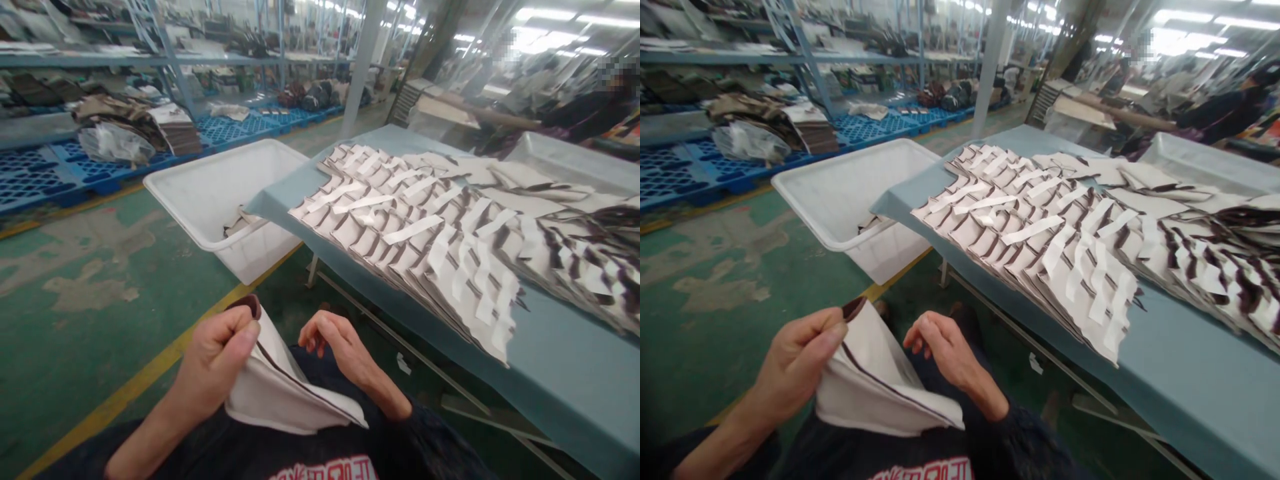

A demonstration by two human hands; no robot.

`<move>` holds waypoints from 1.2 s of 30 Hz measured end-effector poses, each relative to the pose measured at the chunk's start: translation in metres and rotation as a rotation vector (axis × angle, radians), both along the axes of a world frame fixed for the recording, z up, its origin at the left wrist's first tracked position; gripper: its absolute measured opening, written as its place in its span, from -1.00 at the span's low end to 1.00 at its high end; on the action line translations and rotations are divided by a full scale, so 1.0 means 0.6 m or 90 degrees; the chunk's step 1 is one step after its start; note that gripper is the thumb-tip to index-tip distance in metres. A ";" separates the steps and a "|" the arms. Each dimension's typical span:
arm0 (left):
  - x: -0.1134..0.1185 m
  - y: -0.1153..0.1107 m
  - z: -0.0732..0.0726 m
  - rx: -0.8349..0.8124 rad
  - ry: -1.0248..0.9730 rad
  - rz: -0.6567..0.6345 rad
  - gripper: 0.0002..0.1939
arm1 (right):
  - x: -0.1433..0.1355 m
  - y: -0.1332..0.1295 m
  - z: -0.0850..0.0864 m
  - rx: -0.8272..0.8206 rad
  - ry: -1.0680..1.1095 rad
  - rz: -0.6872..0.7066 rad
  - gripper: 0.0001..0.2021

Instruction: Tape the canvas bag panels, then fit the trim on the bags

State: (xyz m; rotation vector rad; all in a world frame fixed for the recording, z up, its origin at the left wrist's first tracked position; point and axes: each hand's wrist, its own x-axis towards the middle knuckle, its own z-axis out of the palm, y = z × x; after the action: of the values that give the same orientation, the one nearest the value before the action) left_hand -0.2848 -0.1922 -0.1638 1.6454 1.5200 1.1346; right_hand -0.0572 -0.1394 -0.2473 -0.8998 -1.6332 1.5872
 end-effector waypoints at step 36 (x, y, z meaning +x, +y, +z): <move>-0.074 -0.035 -0.025 -0.160 0.084 -0.006 -0.46 | -0.098 -0.103 0.038 0.396 -0.326 -0.084 -0.85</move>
State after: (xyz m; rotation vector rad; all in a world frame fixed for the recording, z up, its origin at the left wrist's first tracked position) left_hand -0.3292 -0.2133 -0.1786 1.5782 1.6601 0.8054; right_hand -0.1158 -0.2009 -0.2243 -1.0796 -2.1849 0.6962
